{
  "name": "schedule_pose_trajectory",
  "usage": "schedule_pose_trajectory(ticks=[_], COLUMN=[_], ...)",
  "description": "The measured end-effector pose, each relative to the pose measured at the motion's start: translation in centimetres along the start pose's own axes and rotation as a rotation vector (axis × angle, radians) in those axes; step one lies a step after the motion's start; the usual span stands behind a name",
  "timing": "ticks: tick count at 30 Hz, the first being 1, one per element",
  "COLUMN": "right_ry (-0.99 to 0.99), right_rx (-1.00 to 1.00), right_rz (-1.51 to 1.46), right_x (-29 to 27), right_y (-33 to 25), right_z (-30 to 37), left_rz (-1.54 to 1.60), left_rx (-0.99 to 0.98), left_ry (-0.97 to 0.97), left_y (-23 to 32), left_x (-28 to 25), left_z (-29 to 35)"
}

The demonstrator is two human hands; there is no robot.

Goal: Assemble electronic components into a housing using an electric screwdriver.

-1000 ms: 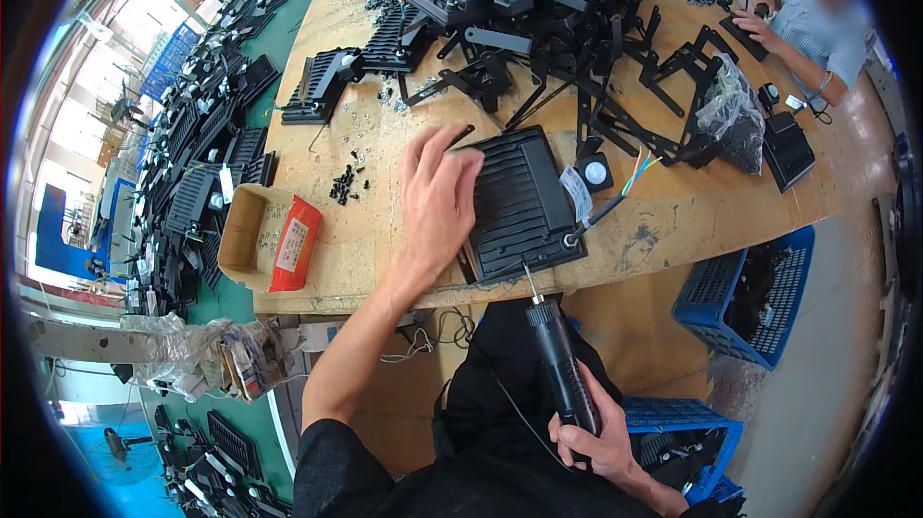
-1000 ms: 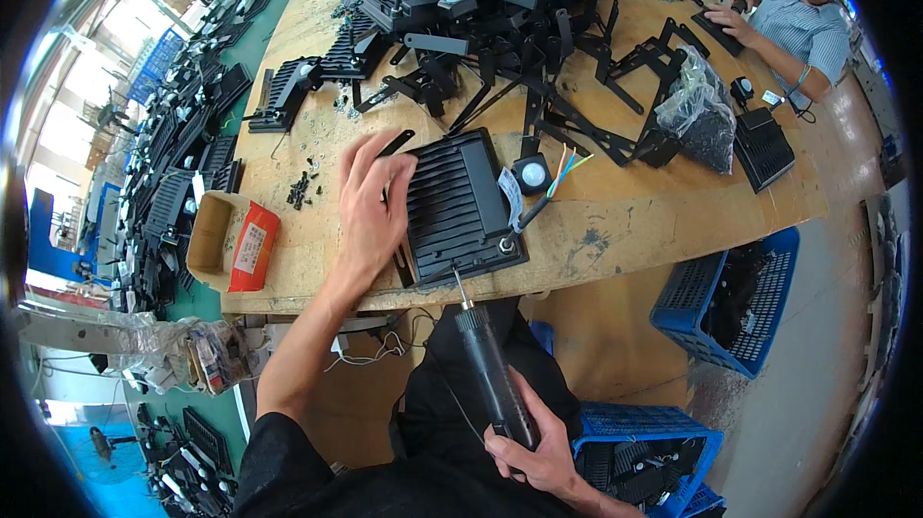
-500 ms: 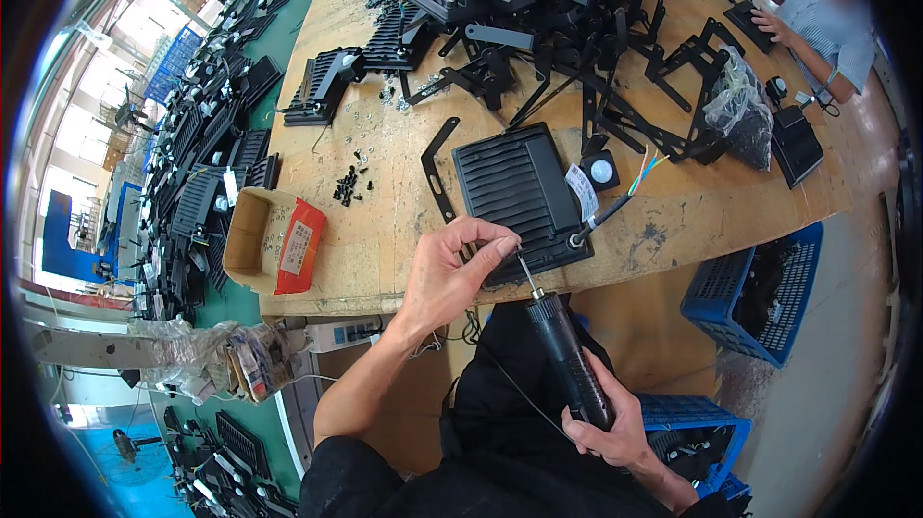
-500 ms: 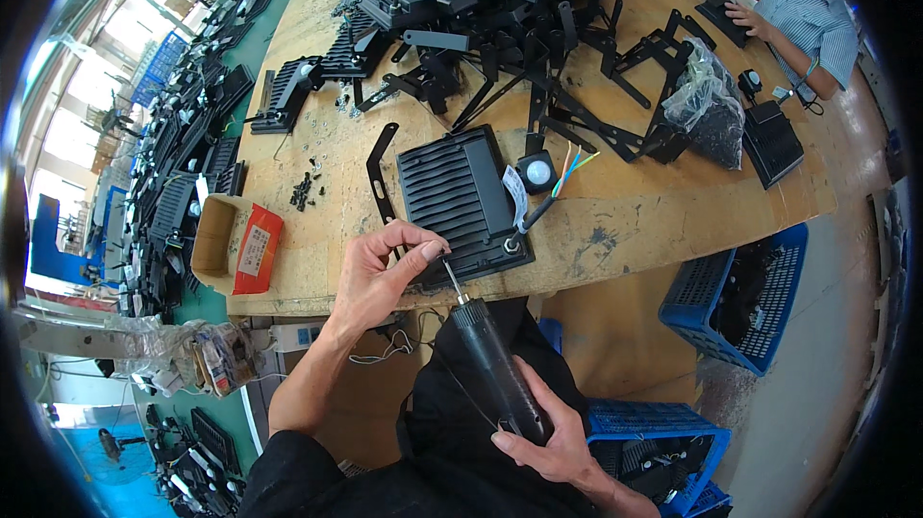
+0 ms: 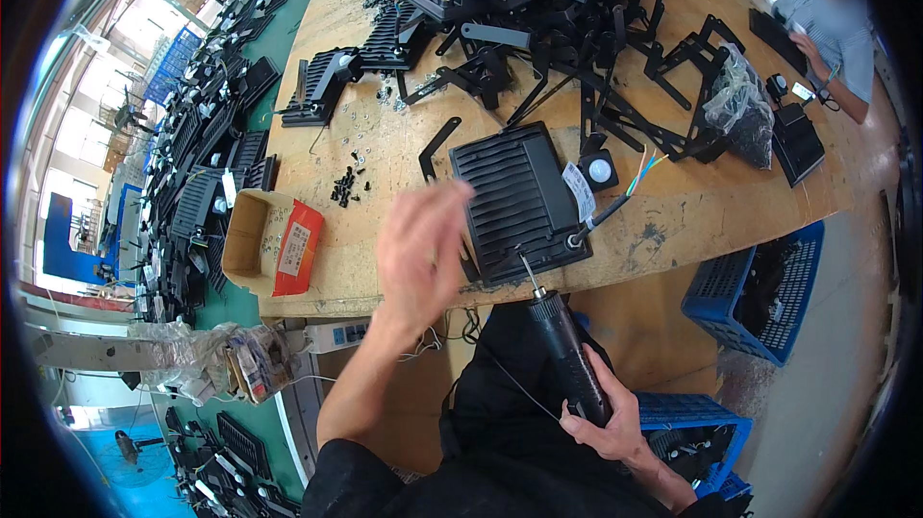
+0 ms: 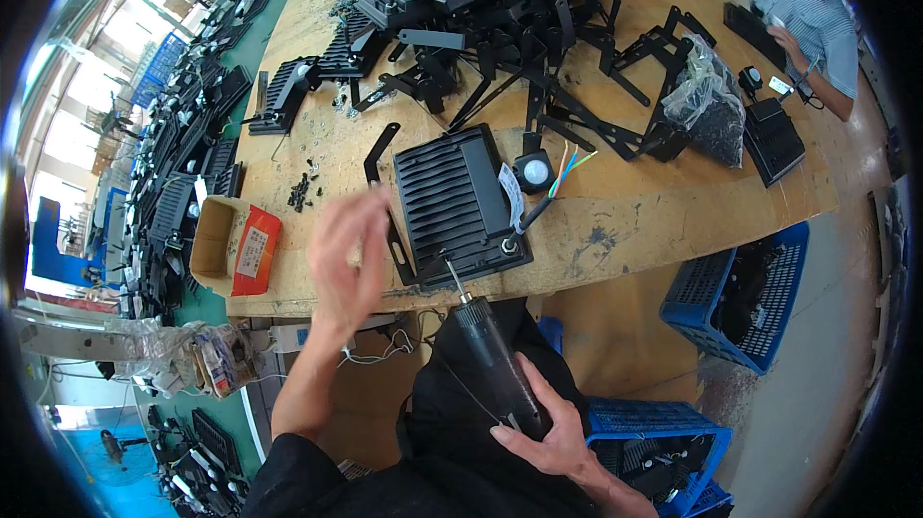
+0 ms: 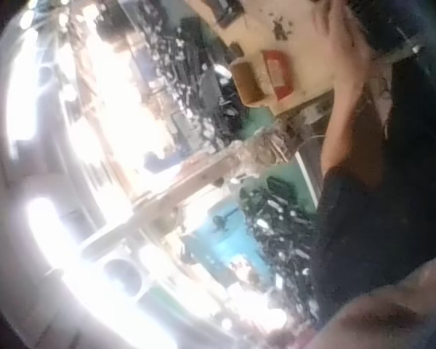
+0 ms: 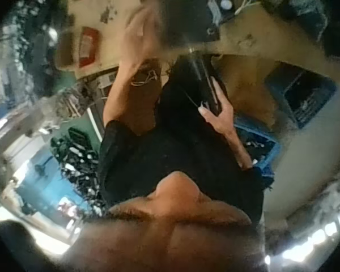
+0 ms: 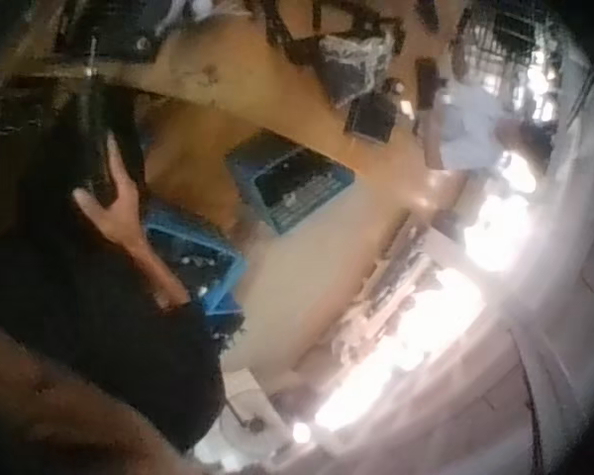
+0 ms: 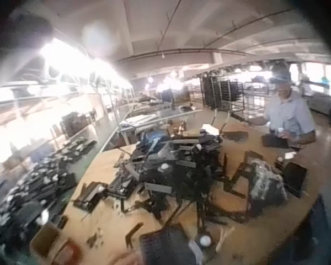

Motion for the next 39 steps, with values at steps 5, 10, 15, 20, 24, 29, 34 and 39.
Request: schedule_pose_trajectory(ticks=[5,10,15,20,24,29,34,39], right_ry=[0.011,-0.012,0.067,0.103,0.101,0.082,0.093,0.114], right_rx=[-0.028,-0.037,-0.033,0.041,0.045,0.014,0.039,0.033], right_rz=[0.002,0.076,0.056,0.004,-0.005,0.094,0.056,0.013], right_x=[-0.5,-0.7,-0.8,-0.5,-0.4,-0.5,-0.1,0.1], right_y=[0.6,1.3,2.6,2.8,3.0,2.0,1.6,2.7], right_z=[-0.1,0.0,2.5,2.6,2.2,2.4,2.0,2.4], left_rz=[-0.129,-0.133,-0.185,-0.25,-0.321,-0.474,-0.381,-0.371], left_rx=[-0.21,-0.182,-0.108,-0.096,-0.086,0.003,-0.041,-0.013], left_ry=[-0.02,-0.054,-0.085,-0.176,-0.131,-0.114,-0.09,-0.06], left_y=[-7.9,-8.7,-3.6,-4.6,-5.0,-4.3,-5.0,-4.2], left_x=[0.9,1.8,0.9,4.0,5.6,6.4,6.6,6.7], left_z=[-5.1,-5.8,-6.8,-7.5,-7.7,-7.9,-7.8,-7.4])
Point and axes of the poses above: each hand's wrist, its own z-axis away from the middle knuckle, its own x-axis out of the palm, y = z × x, the point moved 5 cm from there along -z, towards the middle knuckle, and after that the axes turned 8 degrees about -y, right-handed, at the moved point
